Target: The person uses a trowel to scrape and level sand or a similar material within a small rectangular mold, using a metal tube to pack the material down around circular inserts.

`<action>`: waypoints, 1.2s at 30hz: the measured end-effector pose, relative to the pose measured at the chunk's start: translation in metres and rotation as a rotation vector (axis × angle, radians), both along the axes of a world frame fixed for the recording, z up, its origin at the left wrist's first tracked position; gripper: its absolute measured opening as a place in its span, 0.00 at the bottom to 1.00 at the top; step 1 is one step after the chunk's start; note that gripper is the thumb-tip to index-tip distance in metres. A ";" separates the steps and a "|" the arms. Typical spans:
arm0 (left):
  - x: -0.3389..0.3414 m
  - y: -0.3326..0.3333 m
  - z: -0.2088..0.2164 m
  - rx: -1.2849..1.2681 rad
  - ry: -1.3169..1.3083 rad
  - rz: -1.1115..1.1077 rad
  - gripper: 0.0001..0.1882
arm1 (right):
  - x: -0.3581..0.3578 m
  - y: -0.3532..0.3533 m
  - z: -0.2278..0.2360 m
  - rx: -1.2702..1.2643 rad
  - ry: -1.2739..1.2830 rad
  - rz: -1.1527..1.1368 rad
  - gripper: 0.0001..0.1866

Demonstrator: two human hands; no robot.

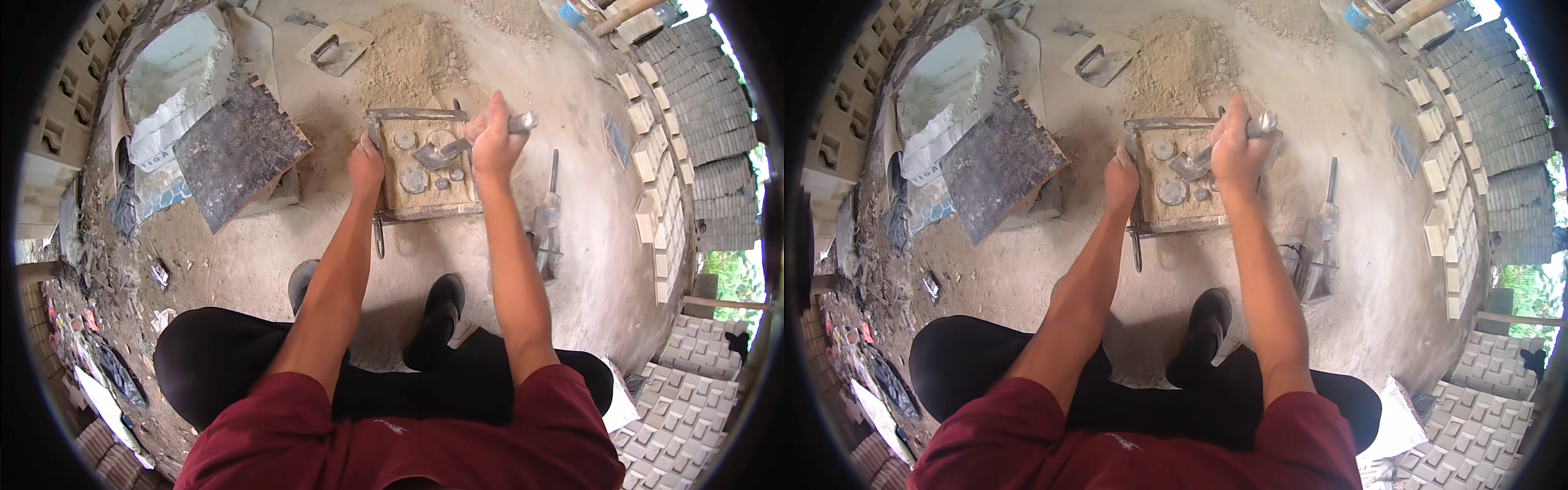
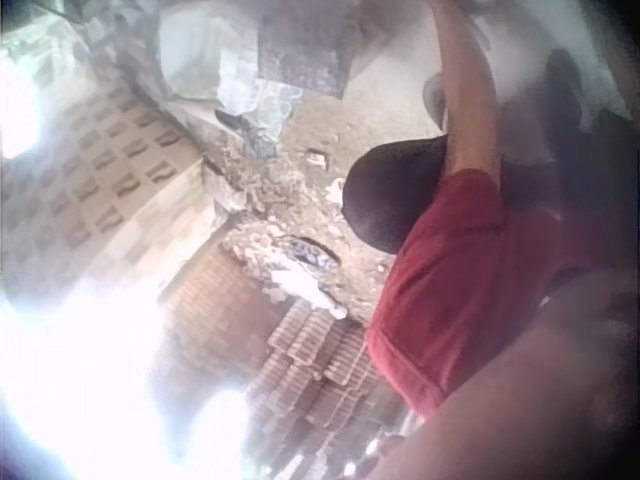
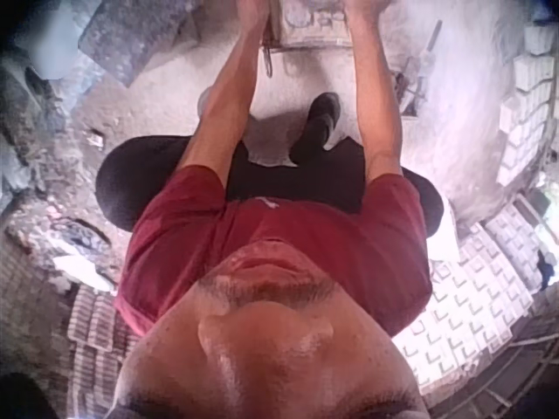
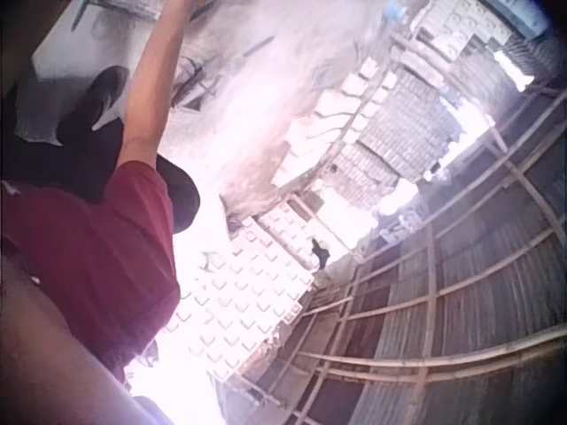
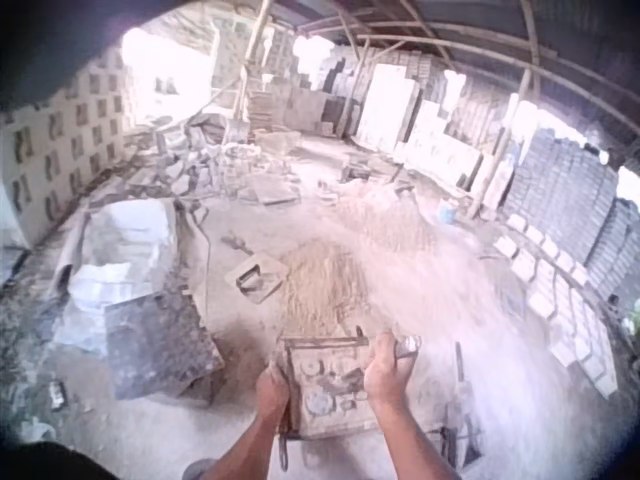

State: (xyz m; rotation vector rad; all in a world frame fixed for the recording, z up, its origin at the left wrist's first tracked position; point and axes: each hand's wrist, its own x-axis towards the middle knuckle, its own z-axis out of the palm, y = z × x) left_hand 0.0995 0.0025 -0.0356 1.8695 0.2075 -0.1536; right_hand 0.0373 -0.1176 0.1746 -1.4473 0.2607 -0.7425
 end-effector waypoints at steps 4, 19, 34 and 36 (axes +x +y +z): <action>-0.007 -0.006 0.013 0.108 -0.057 0.018 0.30 | 0.024 -0.005 0.003 -0.230 0.157 -0.355 0.28; -0.007 0.003 0.007 0.166 -0.051 0.036 0.29 | 0.006 -0.062 0.015 0.038 0.181 0.501 0.20; -0.010 -0.004 0.010 0.166 -0.075 0.025 0.29 | -0.018 -0.060 0.012 -0.127 0.289 0.226 0.22; -0.007 -0.005 0.008 0.158 -0.085 0.045 0.28 | -0.017 -0.046 0.014 -0.298 0.257 0.111 0.22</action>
